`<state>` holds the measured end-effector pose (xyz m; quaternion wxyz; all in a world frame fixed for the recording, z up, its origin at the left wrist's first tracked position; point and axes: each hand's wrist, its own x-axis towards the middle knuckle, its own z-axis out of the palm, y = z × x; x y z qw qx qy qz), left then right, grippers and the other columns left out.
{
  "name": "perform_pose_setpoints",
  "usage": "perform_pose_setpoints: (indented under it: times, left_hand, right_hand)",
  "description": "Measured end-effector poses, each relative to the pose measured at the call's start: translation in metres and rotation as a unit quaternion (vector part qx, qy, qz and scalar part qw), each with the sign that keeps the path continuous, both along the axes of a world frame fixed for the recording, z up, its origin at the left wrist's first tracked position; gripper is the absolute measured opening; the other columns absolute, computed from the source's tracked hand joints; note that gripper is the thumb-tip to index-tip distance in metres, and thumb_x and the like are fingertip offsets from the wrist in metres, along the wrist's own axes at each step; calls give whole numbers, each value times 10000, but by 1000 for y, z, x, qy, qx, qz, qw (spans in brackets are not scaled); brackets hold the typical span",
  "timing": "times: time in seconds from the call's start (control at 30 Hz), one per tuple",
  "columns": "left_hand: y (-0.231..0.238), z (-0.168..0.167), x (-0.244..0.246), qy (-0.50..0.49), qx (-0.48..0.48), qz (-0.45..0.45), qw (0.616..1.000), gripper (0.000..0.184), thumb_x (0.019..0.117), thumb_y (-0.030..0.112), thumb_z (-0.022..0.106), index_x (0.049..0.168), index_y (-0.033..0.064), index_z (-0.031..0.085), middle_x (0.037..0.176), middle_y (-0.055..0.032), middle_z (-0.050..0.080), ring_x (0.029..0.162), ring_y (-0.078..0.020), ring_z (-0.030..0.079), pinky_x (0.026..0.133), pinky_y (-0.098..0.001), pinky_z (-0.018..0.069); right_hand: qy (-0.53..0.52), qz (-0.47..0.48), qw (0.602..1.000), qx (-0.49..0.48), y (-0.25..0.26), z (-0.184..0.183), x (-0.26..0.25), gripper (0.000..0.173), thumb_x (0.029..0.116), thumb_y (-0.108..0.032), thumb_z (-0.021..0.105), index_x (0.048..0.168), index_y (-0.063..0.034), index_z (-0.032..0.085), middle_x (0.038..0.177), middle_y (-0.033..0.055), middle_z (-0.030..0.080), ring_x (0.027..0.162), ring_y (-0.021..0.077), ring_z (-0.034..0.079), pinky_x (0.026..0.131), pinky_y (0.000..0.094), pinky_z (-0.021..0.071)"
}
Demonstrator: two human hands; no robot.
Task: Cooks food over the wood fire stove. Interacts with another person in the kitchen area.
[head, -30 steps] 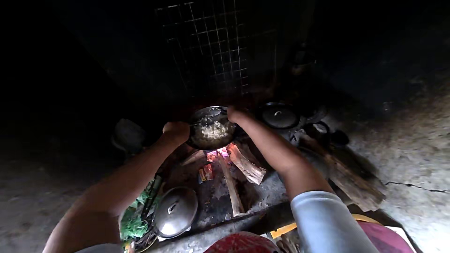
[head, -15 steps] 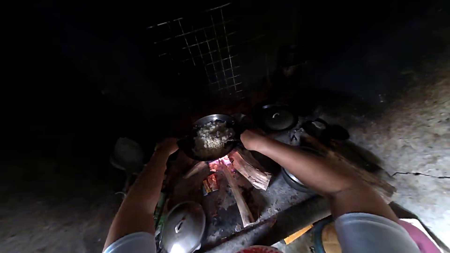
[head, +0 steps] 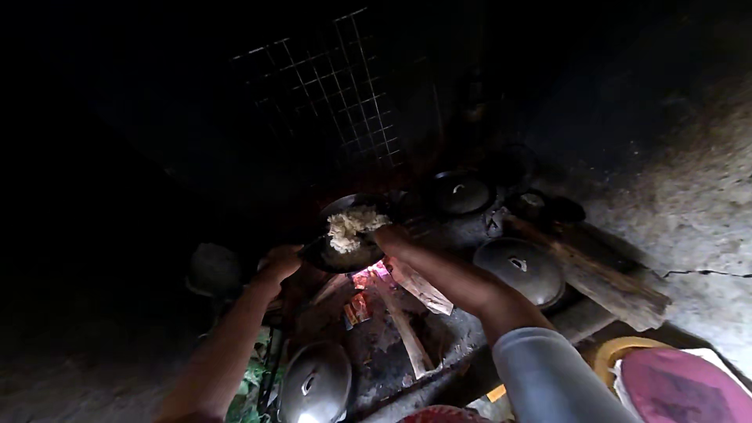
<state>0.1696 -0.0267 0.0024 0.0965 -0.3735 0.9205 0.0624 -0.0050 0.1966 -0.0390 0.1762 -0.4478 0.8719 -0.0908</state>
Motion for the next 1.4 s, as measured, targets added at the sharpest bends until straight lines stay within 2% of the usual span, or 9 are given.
perform_pose_setpoints:
  times: [0.2, 0.4, 0.6, 0.7, 0.8, 0.93, 1.17, 1.3, 1.4]
  left_hand:
    - [32, 26, -7, -47, -122, 3, 991, 565, 947, 201, 646, 1491, 322, 552, 1309, -164, 680, 1169, -419, 655, 895, -680, 517]
    - [8, 14, -26, -38, -137, -5, 990, 507, 962, 221, 641, 1461, 293, 582, 1304, -197, 676, 1158, -441, 660, 878, -693, 523]
    - [-33, -23, -58, -12, -100, 14, 995, 362, 970, 308, 663, 1305, 172, 688, 1296, -219, 671, 1191, -461, 630, 917, -726, 485]
    - [-35, -52, -74, -5, -57, -7, 998, 453, 973, 319, 654, 1420, 254, 620, 1399, -179, 625, 1284, -439, 580, 984, -718, 460]
    - [-21, -59, -75, -11, -57, -49, 997, 492, 959, 269, 661, 1445, 298, 593, 1386, -187, 628, 1259, -456, 589, 961, -717, 472]
    - [-7, -20, -44, -68, -128, -99, 984, 530, 939, 248, 686, 1454, 316, 581, 1279, -204, 683, 1146, -458, 653, 890, -707, 506]
    - [12, 36, 21, -69, -269, -129, 952, 638, 967, 136, 640, 1538, 369, 478, 1268, -180, 675, 1006, -429, 699, 740, -629, 566]
    - [42, 57, 41, -113, -244, -90, 959, 713, 961, 133, 651, 1560, 440, 416, 1347, -153, 637, 1091, -415, 677, 790, -626, 563]
    - [67, 73, 59, -171, -229, -94, 954, 711, 964, 324, 693, 1589, 423, 369, 1408, -171, 596, 1159, -420, 649, 844, -622, 556]
  right_hand:
    - [32, -4, 999, 12, -3, 53, -2, 238, 1012, -96, 576, 1181, 26, 689, 1300, 252, 647, 1224, 451, 612, 944, 688, 500]
    - [36, -12, 999, 14, 12, 67, -2, 264, 979, -91, 618, 1196, 49, 670, 1291, 265, 638, 1216, 449, 613, 958, 678, 501]
    - [30, -42, 998, 43, 41, 48, 9, 265, 1006, -125, 603, 1217, 17, 677, 1281, 233, 657, 1211, 434, 622, 961, 669, 506]
    - [33, -68, 996, 36, 44, 31, 14, 272, 1018, -151, 589, 1208, 24, 673, 1277, 231, 655, 1205, 435, 619, 955, 668, 506]
    - [23, -76, 997, 12, 43, 13, 19, 277, 1031, -110, 549, 1233, 51, 649, 1303, 260, 632, 1259, 463, 581, 988, 679, 491]
    - [33, -44, 998, 26, 34, -1, 18, 258, 1029, -78, 535, 1221, 31, 670, 1303, 256, 638, 1218, 462, 611, 930, 676, 519]
    - [15, -46, 998, 32, 41, 45, 8, 286, 990, -97, 607, 1231, 48, 664, 1311, 271, 634, 1232, 463, 602, 978, 695, 483]
    - [22, -48, 999, 11, 38, 85, -7, 274, 1003, -114, 579, 1205, 46, 671, 1298, 278, 636, 1234, 463, 600, 975, 699, 478]
    - [23, -73, 997, -24, 18, 87, -30, 334, 970, -145, 651, 1237, 55, 650, 1315, 289, 620, 1256, 467, 584, 984, 697, 477]
